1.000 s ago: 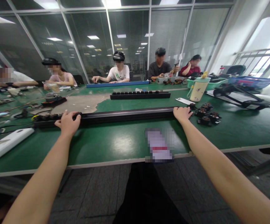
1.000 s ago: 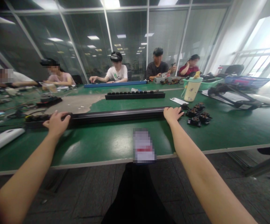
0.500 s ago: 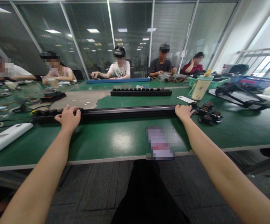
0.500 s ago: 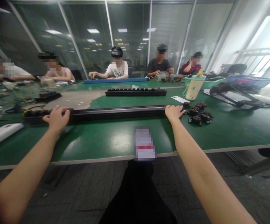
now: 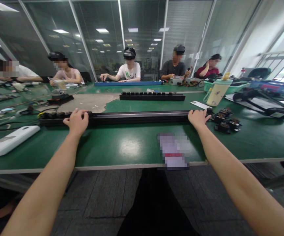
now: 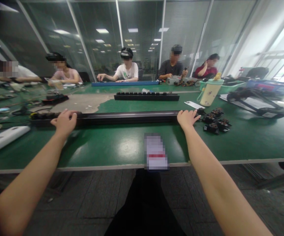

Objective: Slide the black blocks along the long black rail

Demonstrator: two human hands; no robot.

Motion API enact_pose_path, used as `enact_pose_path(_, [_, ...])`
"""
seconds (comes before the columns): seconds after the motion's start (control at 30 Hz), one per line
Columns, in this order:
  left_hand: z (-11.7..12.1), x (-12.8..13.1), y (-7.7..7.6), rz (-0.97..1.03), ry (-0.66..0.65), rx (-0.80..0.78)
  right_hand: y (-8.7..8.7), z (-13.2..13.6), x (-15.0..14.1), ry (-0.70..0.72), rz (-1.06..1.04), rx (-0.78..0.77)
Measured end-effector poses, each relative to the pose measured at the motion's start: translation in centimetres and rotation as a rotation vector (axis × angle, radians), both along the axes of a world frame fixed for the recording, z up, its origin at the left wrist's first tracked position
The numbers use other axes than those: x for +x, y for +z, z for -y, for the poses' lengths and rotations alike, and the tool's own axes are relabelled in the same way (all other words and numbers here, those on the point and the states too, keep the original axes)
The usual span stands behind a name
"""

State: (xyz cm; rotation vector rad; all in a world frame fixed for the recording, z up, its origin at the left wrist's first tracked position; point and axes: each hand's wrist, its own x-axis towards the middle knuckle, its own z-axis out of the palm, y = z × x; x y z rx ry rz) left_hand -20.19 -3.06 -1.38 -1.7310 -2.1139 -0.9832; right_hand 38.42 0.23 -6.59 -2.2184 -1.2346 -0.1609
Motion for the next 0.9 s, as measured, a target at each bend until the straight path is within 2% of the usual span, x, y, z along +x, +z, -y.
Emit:
enact_pose_path(0.4, [0.4, 0.1, 0.3, 0.039, 0.004, -0.032, 0.1, 0.2, -0.8, 0.064, 0.033, -0.02])
enact_pose_path(0.6, [0.5, 0.1, 0.4, 0.036, 0.004, -0.047, 0.6, 0.7, -1.5, 0.007, 0.047, 0.008])
enact_pose_path(0.67, [0.5, 0.1, 0.5, 0.022, 0.014, -0.063, 0.8, 0.7, -1.6, 0.067, 0.082, 0.008])
enact_pose_path(0.77, [0.4, 0.0, 0.6, 0.015, 0.027, -0.083, 0.8, 0.5, -1.9, 0.26, 0.147, -0.014])
enact_pose_path(0.9, [0.5, 0.0, 0.5, 0.024, -0.02, -0.066, 0.8, 0.4, -3.0, 0.491, 0.165, 0.003])
